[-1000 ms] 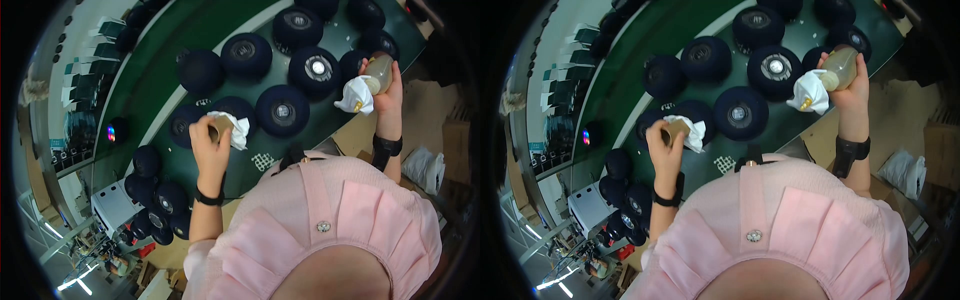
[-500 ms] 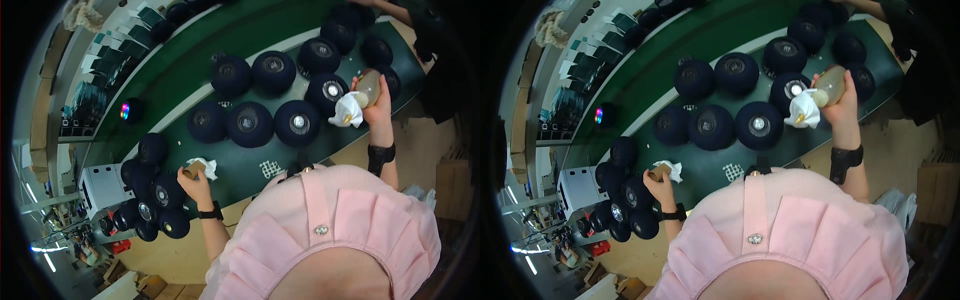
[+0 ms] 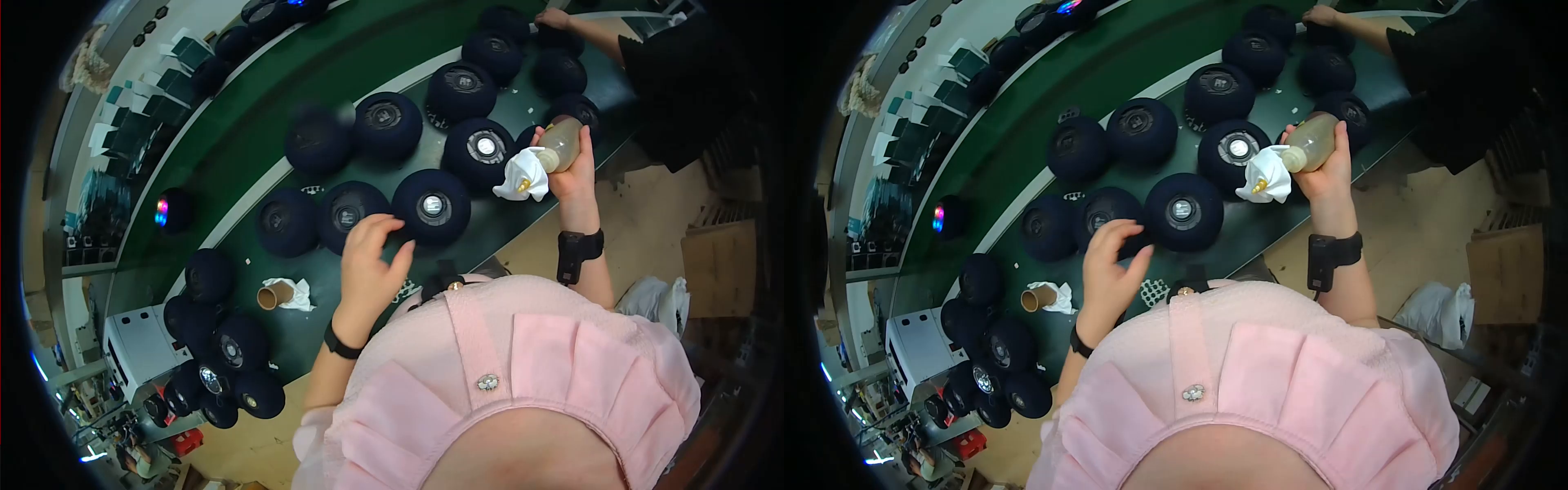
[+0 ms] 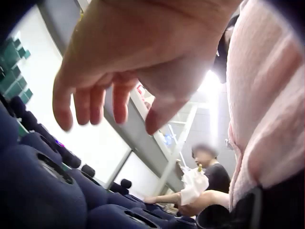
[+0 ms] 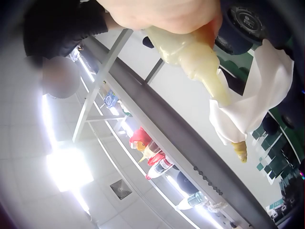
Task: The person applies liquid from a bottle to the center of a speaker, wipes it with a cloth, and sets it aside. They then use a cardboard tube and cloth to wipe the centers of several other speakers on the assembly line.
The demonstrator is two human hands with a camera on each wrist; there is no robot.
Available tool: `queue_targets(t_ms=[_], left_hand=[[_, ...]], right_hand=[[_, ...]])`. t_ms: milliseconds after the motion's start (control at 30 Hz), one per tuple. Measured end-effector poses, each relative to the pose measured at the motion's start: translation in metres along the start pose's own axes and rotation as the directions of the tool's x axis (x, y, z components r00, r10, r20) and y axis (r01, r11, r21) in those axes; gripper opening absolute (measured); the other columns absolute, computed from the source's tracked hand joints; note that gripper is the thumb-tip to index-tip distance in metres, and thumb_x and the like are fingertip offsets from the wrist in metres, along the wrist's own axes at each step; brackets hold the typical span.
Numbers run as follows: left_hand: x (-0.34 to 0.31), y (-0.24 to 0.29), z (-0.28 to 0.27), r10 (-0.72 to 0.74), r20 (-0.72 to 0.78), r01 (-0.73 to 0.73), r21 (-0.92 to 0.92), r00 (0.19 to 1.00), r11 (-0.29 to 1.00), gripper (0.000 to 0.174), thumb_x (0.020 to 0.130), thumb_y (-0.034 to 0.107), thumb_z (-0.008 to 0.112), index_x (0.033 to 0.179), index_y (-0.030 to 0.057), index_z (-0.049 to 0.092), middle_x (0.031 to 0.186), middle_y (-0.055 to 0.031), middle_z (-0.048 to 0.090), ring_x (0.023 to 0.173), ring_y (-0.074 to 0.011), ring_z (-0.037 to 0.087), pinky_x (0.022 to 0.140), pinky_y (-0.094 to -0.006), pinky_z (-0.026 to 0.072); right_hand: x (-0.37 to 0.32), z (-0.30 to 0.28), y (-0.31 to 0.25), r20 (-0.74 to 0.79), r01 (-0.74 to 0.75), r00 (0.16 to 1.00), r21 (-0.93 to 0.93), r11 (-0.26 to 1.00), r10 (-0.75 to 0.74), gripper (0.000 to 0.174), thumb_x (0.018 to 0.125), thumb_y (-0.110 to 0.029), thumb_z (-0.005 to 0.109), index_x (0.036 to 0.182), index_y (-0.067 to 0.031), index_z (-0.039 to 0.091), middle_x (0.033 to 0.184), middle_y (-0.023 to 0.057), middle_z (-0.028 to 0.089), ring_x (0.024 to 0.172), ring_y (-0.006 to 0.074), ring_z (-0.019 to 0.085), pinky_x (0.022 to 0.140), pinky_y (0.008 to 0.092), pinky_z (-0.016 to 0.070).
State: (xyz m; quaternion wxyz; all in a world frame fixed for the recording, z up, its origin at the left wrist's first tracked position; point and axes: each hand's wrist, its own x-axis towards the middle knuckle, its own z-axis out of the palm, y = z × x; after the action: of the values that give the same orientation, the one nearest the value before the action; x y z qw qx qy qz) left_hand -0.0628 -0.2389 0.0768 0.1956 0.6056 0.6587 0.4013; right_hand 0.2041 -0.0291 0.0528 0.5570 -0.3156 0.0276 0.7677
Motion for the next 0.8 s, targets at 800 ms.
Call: queue_targets(t_ms=[800], left_hand=[[0.068,0.008,0.05,0.023,0.17,-0.062,0.223,0.985,0.973,0.031,0.064,0.007,0.071,0.093,0.0025,0.061,0.103,-0.0135,0.056,0.1,-0.0317,0.052,0.084,-0.0389,0.0432]], right_hand=[[0.003,-0.021,-0.04,0.028,0.093,0.995,0.071,0.993,-0.095,0.053,0.088,-0.049,0.047,0.109,0.0004,0.047,0.105,0.0245,0.052,0.094,0.0363,0.055,0.084,0.0505,0.0461]])
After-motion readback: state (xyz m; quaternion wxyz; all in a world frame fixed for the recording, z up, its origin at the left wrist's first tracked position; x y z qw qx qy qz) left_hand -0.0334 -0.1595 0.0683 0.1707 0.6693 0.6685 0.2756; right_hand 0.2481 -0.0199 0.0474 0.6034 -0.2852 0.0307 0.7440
